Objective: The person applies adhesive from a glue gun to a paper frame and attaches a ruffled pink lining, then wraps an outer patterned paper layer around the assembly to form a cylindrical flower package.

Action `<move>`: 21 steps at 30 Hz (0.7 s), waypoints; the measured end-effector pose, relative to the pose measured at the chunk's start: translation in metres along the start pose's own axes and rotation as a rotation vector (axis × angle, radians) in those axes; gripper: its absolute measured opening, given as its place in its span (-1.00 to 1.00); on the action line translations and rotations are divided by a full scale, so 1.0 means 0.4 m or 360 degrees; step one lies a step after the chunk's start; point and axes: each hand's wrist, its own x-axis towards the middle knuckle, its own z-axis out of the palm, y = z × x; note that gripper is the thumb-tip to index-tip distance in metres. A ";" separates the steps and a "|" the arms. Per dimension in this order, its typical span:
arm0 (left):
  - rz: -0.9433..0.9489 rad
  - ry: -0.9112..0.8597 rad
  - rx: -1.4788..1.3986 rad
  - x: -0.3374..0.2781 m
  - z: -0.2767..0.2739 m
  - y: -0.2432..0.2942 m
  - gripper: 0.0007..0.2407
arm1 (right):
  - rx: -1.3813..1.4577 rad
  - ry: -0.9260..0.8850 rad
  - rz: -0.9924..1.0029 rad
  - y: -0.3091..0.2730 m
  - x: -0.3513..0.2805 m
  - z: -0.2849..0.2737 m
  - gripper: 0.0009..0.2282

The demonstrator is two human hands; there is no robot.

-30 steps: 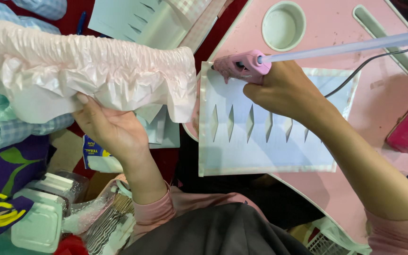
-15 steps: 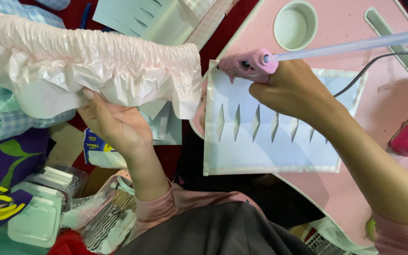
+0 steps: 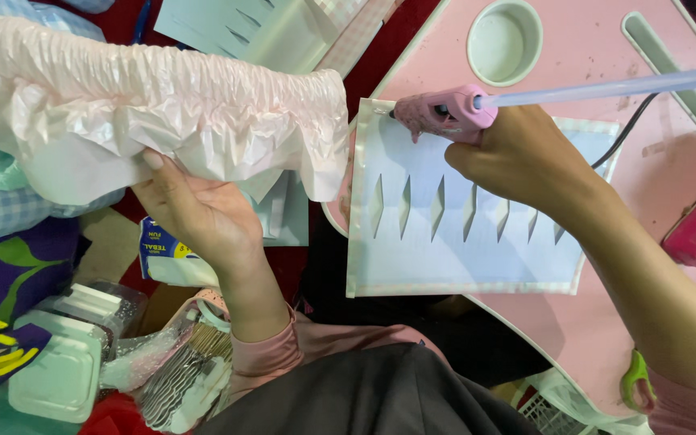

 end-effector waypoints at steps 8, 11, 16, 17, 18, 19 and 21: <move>0.0058 -0.0029 0.0012 -0.004 0.031 0.019 -0.78 | -0.0163 -0.0008 0.0069 0.000 0.006 -0.004 -0.91; 0.0042 -0.0051 0.0025 -0.004 0.038 0.027 -0.77 | -0.0290 0.0005 -0.0034 -0.010 0.006 -0.010 -0.87; 0.0086 -0.0002 0.0011 -0.008 0.018 0.005 -0.74 | -0.0413 0.0044 -0.0018 -0.022 0.017 -0.045 -0.73; 0.0034 -0.0044 -0.0084 -0.010 0.024 0.012 -0.70 | -0.0354 0.0035 0.0079 -0.040 0.014 -0.065 -0.82; -0.0020 -0.0086 -0.0177 -0.012 0.028 0.019 -0.66 | -0.0294 0.0023 0.0176 -0.059 0.011 -0.085 -0.86; -0.0011 -0.0083 -0.0187 -0.008 0.027 0.018 -0.66 | -0.0301 0.0032 0.0169 -0.054 0.011 -0.101 -0.86; -0.0022 -0.0075 -0.0193 -0.006 0.021 0.017 -0.64 | -0.0122 0.0030 0.0319 -0.040 0.008 -0.133 -0.69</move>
